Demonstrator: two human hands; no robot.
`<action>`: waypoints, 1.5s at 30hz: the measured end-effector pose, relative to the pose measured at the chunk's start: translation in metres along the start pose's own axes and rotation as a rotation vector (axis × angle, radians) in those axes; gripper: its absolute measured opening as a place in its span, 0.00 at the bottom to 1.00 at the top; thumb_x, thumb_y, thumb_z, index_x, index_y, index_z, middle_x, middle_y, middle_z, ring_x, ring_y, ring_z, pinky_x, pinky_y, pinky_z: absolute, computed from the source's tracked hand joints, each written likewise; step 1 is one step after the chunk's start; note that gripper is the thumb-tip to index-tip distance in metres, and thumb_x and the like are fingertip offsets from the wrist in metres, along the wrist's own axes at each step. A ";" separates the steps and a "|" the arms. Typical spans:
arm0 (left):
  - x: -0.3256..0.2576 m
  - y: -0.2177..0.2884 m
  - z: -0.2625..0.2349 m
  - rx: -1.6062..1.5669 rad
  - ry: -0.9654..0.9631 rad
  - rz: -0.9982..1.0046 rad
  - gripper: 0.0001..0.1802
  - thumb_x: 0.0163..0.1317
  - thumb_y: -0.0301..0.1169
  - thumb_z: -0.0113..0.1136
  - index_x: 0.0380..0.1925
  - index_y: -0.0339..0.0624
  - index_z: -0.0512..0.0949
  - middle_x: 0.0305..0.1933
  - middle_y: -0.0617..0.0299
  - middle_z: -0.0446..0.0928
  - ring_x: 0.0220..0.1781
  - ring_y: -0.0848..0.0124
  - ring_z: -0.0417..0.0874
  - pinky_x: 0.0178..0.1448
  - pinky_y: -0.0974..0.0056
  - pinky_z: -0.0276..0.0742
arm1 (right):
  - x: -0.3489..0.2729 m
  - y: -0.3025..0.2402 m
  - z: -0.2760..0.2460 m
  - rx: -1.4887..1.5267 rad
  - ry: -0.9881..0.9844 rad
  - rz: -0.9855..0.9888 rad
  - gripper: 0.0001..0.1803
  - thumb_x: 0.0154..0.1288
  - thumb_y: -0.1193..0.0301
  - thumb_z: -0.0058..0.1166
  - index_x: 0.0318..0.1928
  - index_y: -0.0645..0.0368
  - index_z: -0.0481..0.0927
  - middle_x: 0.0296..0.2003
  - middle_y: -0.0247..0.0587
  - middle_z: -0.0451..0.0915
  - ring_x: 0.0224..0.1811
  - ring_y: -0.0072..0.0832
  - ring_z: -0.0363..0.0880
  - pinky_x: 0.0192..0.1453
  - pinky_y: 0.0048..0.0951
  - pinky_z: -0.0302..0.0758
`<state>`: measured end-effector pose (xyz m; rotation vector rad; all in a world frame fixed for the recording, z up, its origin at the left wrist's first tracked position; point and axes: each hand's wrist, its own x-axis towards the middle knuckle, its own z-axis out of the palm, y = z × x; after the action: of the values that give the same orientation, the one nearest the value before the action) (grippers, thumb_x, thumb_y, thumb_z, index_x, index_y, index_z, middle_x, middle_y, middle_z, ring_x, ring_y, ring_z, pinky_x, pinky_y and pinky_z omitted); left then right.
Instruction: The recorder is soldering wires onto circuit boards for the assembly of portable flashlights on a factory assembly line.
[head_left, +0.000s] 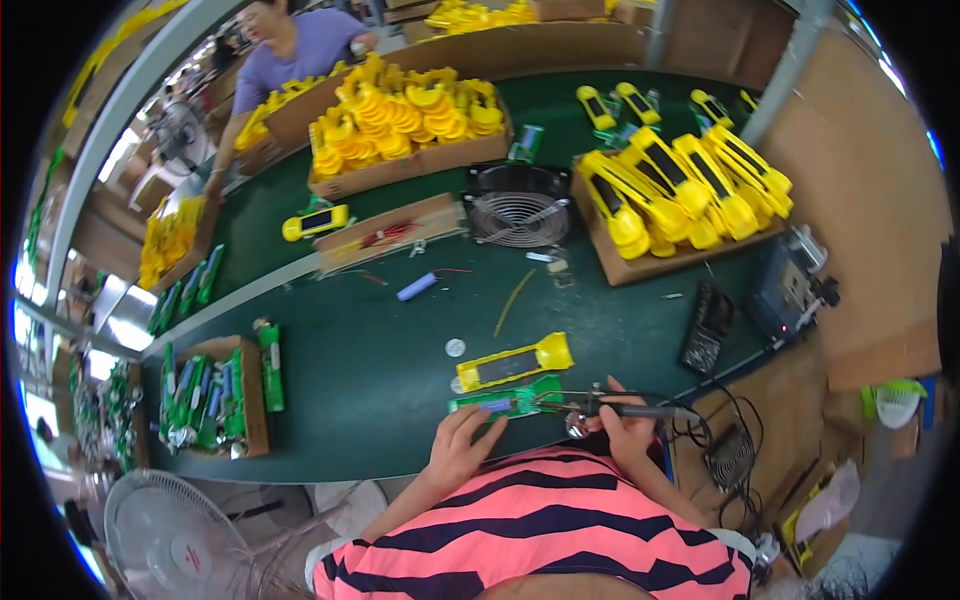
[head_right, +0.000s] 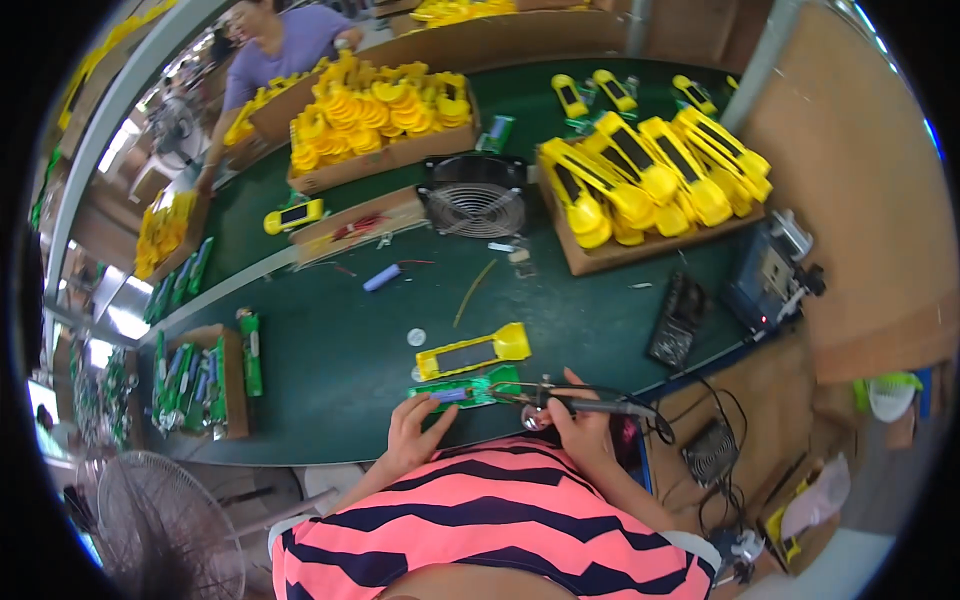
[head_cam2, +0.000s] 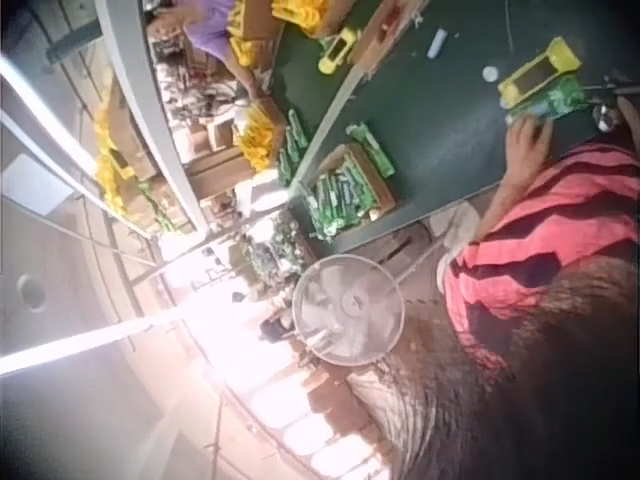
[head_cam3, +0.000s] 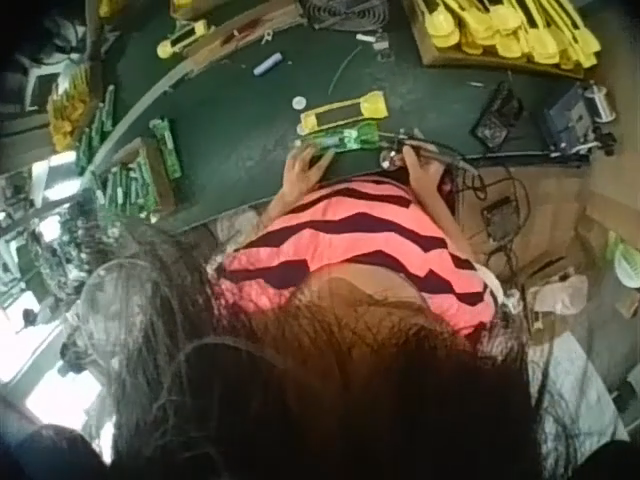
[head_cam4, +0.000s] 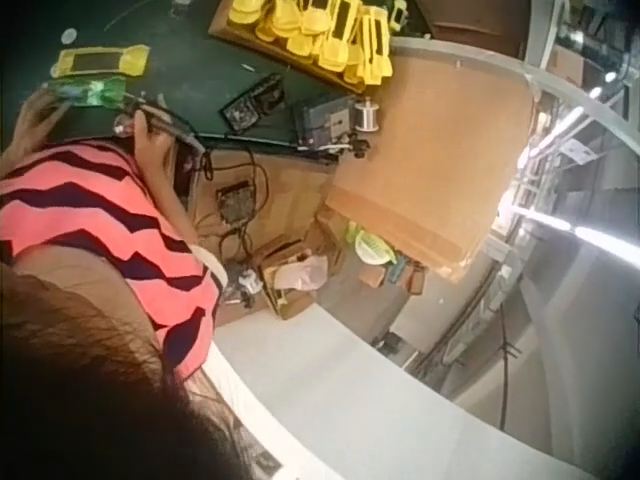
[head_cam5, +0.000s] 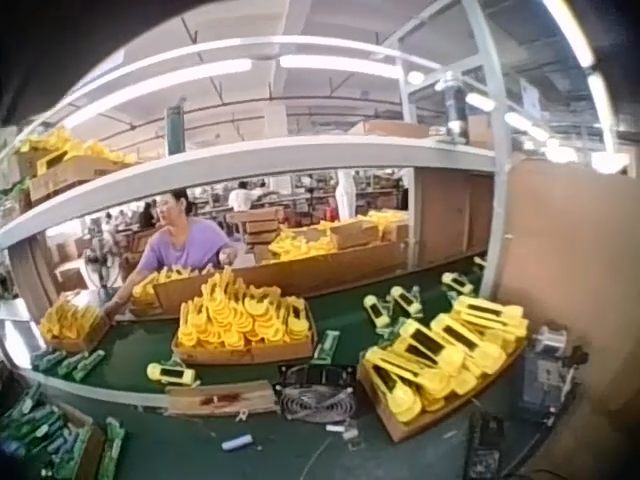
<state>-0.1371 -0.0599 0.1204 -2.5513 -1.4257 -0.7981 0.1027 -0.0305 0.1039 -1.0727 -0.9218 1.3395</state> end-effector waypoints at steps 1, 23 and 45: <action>0.005 0.000 0.005 -0.127 0.042 -0.040 0.21 0.39 0.22 0.58 0.40 0.44 0.76 0.37 0.59 0.69 0.43 0.66 0.71 0.42 0.65 0.69 | 0.001 -0.003 0.002 0.011 0.003 0.035 0.09 0.55 0.83 0.45 0.39 0.71 0.68 0.45 0.59 0.69 0.24 0.27 0.78 0.26 0.19 0.76; 0.037 0.015 0.010 -0.119 -0.204 -0.040 0.18 0.42 0.23 0.52 0.38 0.39 0.74 0.25 0.61 0.66 0.26 0.68 0.72 0.25 0.66 0.71 | 0.011 0.009 -0.026 -0.263 -0.150 -0.080 0.08 0.53 0.82 0.47 0.36 0.71 0.68 0.36 0.55 0.73 0.23 0.27 0.78 0.28 0.22 0.78; 0.038 0.015 0.013 -0.116 -0.190 -0.051 0.15 0.42 0.24 0.53 0.35 0.39 0.75 0.25 0.61 0.66 0.26 0.69 0.72 0.25 0.68 0.71 | 0.016 0.008 -0.016 -0.170 -0.172 -0.054 0.09 0.53 0.83 0.48 0.37 0.71 0.68 0.34 0.50 0.74 0.23 0.23 0.78 0.28 0.21 0.78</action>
<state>-0.1035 -0.0346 0.1301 -2.7536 -1.5460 -0.6800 0.1165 -0.0161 0.0907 -1.0641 -1.2017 1.3423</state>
